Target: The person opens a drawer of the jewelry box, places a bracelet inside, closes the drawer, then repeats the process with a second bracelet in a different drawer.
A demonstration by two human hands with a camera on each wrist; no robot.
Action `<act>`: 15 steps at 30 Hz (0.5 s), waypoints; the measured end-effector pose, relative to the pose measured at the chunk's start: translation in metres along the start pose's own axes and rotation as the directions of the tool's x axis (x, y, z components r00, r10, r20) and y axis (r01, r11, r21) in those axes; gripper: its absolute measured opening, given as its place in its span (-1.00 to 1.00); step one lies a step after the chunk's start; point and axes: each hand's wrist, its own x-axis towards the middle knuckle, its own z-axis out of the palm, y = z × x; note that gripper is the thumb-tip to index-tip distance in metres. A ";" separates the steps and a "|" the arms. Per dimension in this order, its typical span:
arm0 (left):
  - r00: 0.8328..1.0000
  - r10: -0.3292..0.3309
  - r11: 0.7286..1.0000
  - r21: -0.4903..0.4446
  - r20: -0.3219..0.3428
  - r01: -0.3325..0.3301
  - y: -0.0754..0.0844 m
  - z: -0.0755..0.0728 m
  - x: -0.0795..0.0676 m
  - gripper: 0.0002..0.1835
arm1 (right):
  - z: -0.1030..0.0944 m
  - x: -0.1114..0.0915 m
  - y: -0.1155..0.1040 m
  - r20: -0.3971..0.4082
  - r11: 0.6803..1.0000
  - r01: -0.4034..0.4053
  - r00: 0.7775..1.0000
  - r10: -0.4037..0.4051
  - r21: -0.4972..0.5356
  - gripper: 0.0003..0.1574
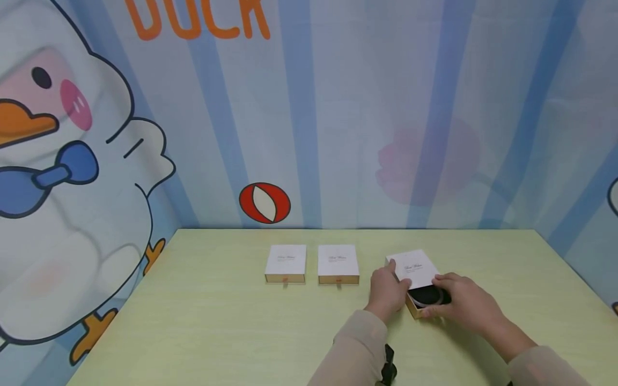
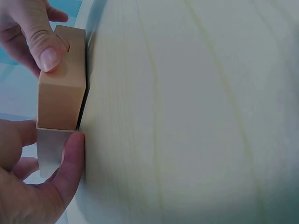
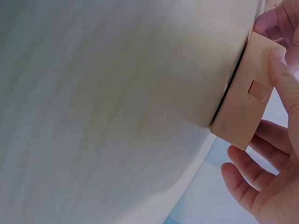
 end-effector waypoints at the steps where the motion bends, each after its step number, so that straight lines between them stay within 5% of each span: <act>1: 1.000 0.000 1.000 -0.001 0.000 0.000 0.000 0.000 0.000 -0.37 | 0.000 0.000 0.000 -0.001 1.000 0.001 1.000 -0.001 -0.001 0.14; 15: 1.000 0.015 1.000 0.013 0.004 -0.015 0.001 -0.003 -0.002 -0.38 | 0.001 0.001 -0.001 -0.020 1.000 0.015 1.000 -0.016 -0.014 0.07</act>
